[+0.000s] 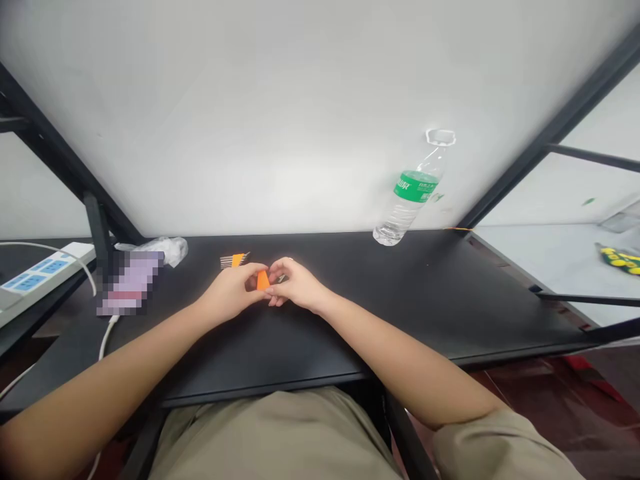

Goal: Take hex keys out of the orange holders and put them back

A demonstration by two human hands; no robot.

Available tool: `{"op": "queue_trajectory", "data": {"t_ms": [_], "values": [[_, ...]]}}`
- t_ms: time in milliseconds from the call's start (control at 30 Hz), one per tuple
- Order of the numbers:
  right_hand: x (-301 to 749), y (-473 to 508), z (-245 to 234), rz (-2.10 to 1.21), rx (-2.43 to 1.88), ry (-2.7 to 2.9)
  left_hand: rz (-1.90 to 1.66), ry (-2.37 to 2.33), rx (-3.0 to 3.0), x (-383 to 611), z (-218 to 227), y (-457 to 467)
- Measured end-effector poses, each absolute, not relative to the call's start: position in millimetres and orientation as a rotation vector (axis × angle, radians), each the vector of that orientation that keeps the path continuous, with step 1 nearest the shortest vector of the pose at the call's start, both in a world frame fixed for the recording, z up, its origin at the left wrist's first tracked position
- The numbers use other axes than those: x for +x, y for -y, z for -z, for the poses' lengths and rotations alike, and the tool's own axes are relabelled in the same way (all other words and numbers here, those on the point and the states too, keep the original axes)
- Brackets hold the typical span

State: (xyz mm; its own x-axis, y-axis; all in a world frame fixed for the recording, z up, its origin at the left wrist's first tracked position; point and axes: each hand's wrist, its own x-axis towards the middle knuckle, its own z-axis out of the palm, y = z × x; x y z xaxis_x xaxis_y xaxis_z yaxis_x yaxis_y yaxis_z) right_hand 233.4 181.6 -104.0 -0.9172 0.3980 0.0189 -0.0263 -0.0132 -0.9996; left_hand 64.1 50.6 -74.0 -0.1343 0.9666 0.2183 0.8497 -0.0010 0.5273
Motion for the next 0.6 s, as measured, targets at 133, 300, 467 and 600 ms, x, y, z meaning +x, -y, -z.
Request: {"op": "queue_trajectory", "data": {"t_ms": [133,300,467,600], "values": [[236,-184,102,-2.115,-0.419,1.935,-0.74,-1.948,2.091,65,76,-49],[237,-185,95,-2.099,-0.342,1.901,-0.653,-2.023,2.287,62,89,-53],[237,-183,93,-2.079,-0.305,1.898,-0.901,-2.004,2.113,70,95,-57],[233,-184,98,-1.947,-0.354,1.983,-1.019,-1.988,1.925,79,87,-54]]}}
